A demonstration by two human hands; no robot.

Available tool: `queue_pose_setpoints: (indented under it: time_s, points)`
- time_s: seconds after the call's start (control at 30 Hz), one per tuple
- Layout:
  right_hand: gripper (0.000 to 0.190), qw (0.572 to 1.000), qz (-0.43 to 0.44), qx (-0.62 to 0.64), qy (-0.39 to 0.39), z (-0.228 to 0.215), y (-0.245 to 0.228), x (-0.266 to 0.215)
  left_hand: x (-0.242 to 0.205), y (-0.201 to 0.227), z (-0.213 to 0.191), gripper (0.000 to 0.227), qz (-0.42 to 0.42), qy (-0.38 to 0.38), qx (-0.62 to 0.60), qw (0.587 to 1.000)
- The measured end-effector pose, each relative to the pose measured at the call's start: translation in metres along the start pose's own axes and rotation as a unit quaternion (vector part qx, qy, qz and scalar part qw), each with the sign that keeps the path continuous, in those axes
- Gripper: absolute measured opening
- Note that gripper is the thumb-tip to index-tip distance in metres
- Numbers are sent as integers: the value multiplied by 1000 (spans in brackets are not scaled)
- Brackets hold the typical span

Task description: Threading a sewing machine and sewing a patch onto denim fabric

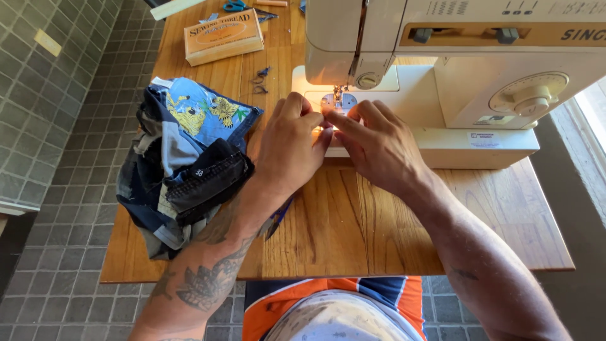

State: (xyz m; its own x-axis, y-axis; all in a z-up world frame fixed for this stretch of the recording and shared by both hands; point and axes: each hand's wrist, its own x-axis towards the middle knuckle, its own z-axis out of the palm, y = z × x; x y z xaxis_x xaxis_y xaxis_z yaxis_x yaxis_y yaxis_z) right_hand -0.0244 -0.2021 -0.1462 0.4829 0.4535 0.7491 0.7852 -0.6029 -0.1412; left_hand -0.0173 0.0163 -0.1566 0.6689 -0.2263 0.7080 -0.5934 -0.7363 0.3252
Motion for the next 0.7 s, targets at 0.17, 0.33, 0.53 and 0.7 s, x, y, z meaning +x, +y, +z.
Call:
queue_pose_setpoints:
  time_s: [0.17,0.33,0.53,0.7]
  points:
    - [24,1000,19,5,-5,9,4,-5,-1,-6,-6,6,-6,-29,-9,1000]
    - [10,993,90,48,51,9,9,-10,15,-21,-18,7,9,-67,-62,996]
    - [11,989,121,11,81,16,4,-9,32,-34,-16,7,-41,-120,-148,981]
    - [13,988,128,-25,85,20,8,-13,40,-40,-5,4,-74,-145,-188,968]
